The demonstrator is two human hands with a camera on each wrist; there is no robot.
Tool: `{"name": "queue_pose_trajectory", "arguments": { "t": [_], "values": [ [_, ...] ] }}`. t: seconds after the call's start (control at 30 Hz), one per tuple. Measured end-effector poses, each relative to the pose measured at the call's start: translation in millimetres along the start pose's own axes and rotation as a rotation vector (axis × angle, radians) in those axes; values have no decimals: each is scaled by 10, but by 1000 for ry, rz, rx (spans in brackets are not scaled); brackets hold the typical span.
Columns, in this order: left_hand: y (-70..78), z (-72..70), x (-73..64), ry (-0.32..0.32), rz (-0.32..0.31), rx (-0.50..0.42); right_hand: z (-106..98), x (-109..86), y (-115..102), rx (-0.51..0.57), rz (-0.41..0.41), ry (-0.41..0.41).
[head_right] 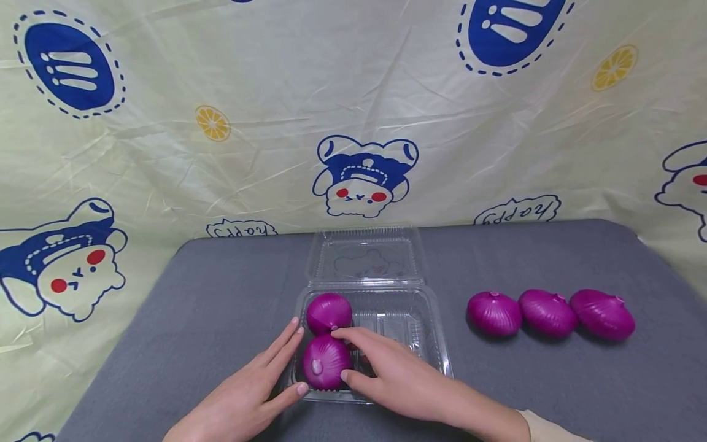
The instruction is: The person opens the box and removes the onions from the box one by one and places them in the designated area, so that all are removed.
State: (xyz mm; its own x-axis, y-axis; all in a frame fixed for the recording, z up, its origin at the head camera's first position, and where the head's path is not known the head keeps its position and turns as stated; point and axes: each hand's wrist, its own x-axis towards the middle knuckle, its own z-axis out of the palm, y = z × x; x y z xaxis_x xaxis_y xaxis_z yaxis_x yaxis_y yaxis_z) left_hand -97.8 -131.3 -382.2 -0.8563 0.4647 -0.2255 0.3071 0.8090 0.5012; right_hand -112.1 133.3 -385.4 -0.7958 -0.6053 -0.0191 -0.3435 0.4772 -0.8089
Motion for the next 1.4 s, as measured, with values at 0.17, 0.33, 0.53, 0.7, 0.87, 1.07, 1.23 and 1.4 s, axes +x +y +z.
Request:
{"name": "queue_pose_trajectory", "arguments": {
  "t": [0.17,0.33,0.53,0.7,0.87,1.07,1.23,1.4],
  "values": [
    [-1,9,-1,6,1,-1,0,65,0,112,32,-62],
    [5,11,-5,15,13,10,13,113,16,166,52,-81],
    [0,14,-22,37,39,16,32,189,42,229,63,-100],
    [-10,18,-24,42,51,16,46,216,75,310,38,-115],
    [-7,4,1,11,17,1,36,240,98,424,32,-129],
    [-2,0,18,-12,-3,0,41,253,90,431,-13,-119],
    [-4,3,31,-13,-7,0,49,263,79,445,-33,-127],
    [-2,0,32,-18,-20,-3,47,262,71,478,-16,-137]
  ]
}}
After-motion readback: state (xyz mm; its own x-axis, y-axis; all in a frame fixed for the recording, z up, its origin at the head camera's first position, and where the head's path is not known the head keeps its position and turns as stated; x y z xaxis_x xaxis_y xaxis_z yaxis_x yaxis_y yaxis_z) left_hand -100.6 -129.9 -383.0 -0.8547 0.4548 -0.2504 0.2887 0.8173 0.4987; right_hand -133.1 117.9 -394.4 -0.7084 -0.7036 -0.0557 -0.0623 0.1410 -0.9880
